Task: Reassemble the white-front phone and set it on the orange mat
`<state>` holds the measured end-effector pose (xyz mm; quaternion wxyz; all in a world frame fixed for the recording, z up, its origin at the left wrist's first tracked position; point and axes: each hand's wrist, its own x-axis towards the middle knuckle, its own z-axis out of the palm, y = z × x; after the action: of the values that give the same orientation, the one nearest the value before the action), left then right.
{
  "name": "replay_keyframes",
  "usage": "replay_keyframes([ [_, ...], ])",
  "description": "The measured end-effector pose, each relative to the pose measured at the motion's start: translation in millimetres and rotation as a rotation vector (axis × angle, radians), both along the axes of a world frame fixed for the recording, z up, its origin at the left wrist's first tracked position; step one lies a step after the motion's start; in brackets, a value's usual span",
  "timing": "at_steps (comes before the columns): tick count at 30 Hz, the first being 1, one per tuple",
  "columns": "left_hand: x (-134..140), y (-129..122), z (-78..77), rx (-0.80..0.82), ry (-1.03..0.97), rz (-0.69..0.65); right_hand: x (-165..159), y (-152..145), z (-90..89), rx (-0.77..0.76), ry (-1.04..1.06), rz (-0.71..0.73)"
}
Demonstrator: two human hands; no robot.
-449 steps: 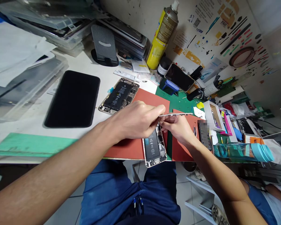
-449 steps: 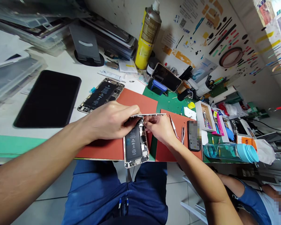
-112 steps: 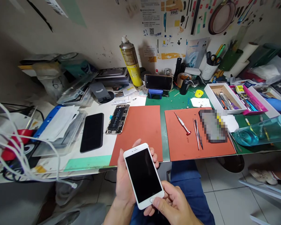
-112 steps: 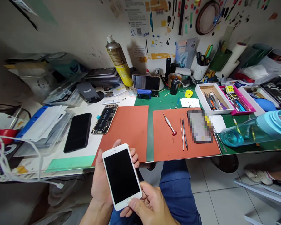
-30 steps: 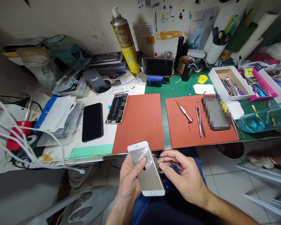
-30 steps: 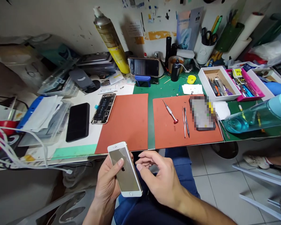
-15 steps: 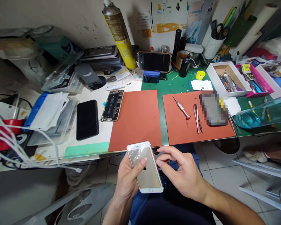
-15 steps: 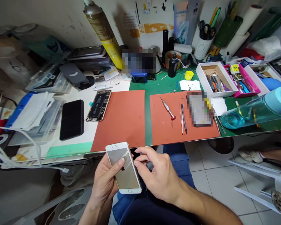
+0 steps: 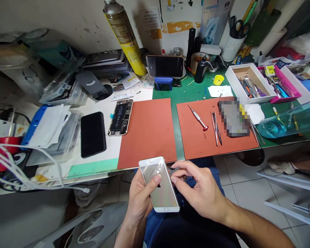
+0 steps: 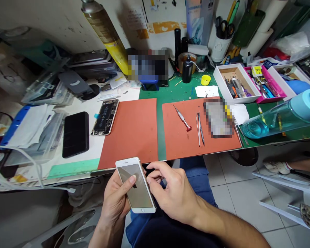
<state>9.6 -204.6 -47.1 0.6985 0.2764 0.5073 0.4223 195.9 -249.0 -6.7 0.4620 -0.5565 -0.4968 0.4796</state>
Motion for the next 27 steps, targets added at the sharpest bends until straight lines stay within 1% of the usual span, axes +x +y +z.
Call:
replay_keyframes([
  [8, -3, 1, -2.1, -0.007, 0.003, -0.019, -2, 3, 0.2, 0.014, -0.007, -0.005],
  [14, -7, 2, -11.1, -0.036, -0.098, -0.062, -1, 1, 2.7, -0.001, 0.038, 0.010],
  [18, -6, 3, -16.9, -0.011, -0.198, -0.104, -4, 0, 1.5, -0.015, 0.056, 0.014],
  [23, 0, 4, -12.9, 0.035, -0.340, -0.113, -10, 2, 2.7, -0.020, 0.179, 0.008],
  [27, 3, 5, -8.5, 0.027, -0.379, -0.103, -12, 2, 6.5, -0.059, 0.250, 0.002],
])
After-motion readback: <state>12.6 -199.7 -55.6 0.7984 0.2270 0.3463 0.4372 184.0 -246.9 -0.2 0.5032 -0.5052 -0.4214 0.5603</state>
